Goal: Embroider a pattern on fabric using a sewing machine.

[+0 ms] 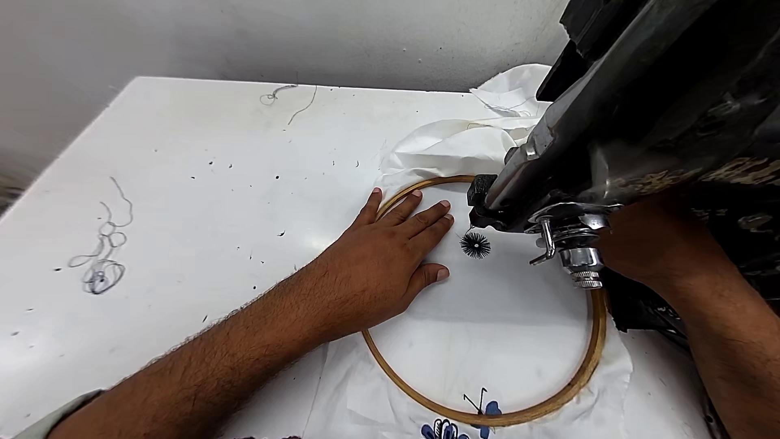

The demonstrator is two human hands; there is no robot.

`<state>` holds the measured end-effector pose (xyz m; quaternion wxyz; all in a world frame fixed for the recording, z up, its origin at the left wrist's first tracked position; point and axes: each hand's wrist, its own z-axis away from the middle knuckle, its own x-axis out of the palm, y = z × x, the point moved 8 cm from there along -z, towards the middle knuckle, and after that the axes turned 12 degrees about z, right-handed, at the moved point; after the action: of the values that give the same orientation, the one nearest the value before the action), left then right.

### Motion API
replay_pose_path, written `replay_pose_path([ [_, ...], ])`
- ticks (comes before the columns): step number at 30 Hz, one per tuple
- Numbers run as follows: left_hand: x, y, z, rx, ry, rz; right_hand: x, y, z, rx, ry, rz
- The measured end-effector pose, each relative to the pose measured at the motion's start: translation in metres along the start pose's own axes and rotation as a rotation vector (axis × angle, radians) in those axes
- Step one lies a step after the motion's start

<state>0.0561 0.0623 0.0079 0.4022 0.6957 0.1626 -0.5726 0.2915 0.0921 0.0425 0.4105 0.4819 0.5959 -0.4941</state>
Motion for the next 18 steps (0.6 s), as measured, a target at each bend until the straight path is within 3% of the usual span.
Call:
replay_pose_path([
  [18, 0.0014, 0.0032, 0.0024, -0.006, -0.013, 0.004, -0.002, 0.0007, 0.0045, 0.057, -0.019, 0.018],
])
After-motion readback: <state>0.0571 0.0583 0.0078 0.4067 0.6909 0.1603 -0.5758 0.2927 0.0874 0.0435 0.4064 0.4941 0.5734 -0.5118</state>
